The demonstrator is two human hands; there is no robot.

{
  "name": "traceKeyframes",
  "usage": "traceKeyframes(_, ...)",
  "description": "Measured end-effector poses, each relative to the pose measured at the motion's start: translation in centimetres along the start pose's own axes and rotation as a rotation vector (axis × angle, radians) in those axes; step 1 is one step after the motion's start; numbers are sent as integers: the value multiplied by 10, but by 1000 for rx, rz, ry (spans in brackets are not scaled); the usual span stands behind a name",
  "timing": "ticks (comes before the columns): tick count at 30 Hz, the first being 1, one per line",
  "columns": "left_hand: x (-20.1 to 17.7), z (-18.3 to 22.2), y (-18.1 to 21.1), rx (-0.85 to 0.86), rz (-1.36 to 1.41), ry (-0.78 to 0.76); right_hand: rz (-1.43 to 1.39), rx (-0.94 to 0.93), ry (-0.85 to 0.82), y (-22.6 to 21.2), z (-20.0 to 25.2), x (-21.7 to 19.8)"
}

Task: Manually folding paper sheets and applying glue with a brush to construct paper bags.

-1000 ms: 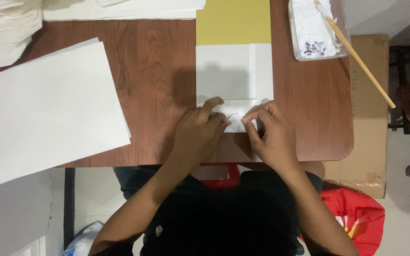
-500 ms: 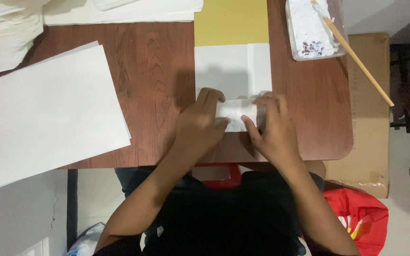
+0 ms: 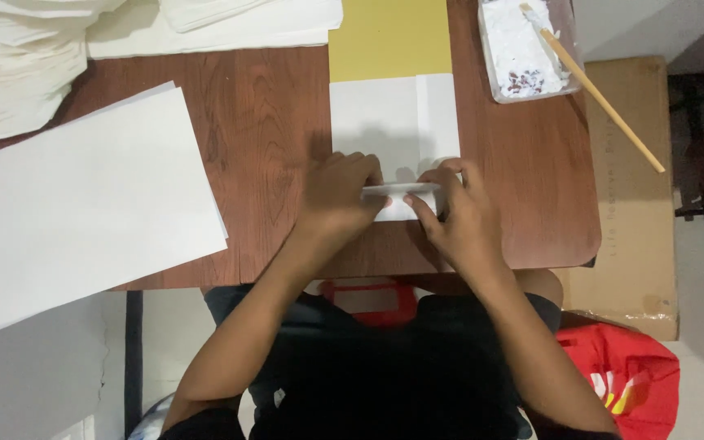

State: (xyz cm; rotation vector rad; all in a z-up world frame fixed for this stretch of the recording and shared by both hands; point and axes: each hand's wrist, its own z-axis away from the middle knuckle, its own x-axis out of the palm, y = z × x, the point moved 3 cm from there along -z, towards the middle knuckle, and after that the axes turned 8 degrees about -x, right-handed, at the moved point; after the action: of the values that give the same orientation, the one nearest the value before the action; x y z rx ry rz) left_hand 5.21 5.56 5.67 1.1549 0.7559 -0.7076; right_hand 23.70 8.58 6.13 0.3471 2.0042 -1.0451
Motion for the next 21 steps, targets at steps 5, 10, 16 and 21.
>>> traceKeyframes(5, -2, 30, 0, 328, 31, 503, 131, -26, 30, -1, 6, 2)
traceKeyframes(10, -2, 35, 3, 436, -24, 619, 147, -58, 55, -8, 6, 1)
traceKeyframes(16, -6, 5, -7, 190, 78, 78, 90, -101, 42, -8, -5, -10)
traceKeyframes(21, 1, -18, -21, 195, 68, 67, -117, 68, -101, -3, -27, -20)
